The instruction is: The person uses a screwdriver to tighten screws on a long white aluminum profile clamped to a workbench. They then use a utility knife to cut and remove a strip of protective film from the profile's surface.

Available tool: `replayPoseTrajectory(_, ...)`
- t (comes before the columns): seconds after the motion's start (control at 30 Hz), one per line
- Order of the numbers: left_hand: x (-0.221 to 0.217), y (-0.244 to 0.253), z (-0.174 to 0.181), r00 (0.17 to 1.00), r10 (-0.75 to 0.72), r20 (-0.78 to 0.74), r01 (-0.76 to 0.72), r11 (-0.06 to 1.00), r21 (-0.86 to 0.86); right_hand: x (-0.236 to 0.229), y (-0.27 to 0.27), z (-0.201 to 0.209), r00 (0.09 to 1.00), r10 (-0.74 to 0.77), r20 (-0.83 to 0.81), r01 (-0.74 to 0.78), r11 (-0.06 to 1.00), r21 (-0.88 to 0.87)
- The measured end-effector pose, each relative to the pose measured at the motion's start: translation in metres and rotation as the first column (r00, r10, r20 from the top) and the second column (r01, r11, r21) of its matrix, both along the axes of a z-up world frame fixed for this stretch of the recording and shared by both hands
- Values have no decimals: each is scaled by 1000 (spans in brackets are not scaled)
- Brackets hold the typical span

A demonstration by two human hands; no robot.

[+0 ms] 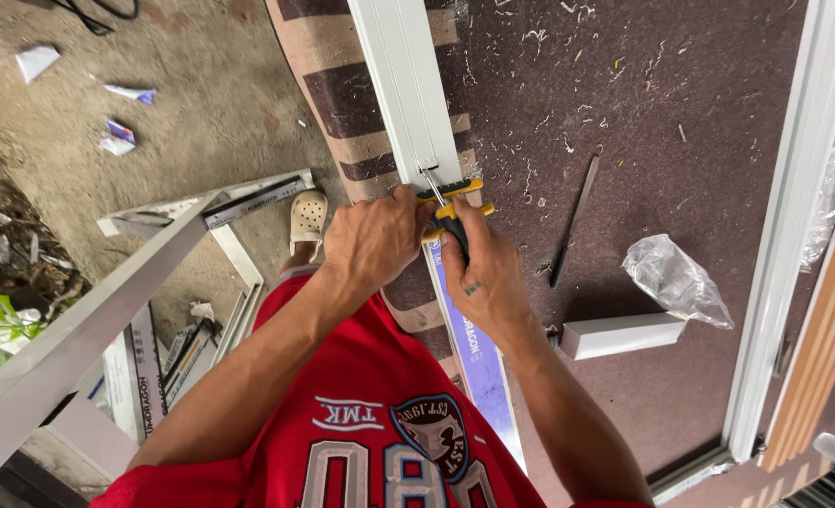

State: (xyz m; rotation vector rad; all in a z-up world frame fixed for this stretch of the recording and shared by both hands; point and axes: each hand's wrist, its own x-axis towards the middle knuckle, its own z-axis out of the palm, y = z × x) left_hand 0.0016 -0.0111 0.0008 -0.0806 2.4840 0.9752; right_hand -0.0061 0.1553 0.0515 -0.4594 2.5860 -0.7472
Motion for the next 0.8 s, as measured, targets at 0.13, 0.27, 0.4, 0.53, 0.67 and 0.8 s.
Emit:
replayPoseTrajectory(0.13, 1, -1, 10, 1000, -5, -29, 5, 1000, -11, -13, -4, 29, 995, 39, 94, -51, 991, 122)
replayPoseTrajectory(0.27, -1, -1, 14, 1000, -1, 21, 2, 1000, -18, -35, -13, 51, 976, 37, 215, -97, 957, 275)
replayPoseTrajectory(0.4, -5, -2, 7, 998, 43, -51, -44, 999, -28, -46, -12, 48, 987, 81, 136, -114, 960, 256)
replayPoseTrajectory(0.53, -3, 0, 4, 998, 25, -57, -27, 999, -22, -33, -1, 29, 997, 64, 51, -73, 973, 217)
replayPoseTrajectory(0.67, -4, -1, 5, 1000, 8, -13, -8, 1000, 1, -14, 10, 6, 987, 66, -150, -52, 994, 97)
replayPoseTrajectory(0.8, -3, 0, 2, 997, 17, -73, -17, 1000, 12, -7, 15, -6, 985, 39, -167, -20, 993, 115)
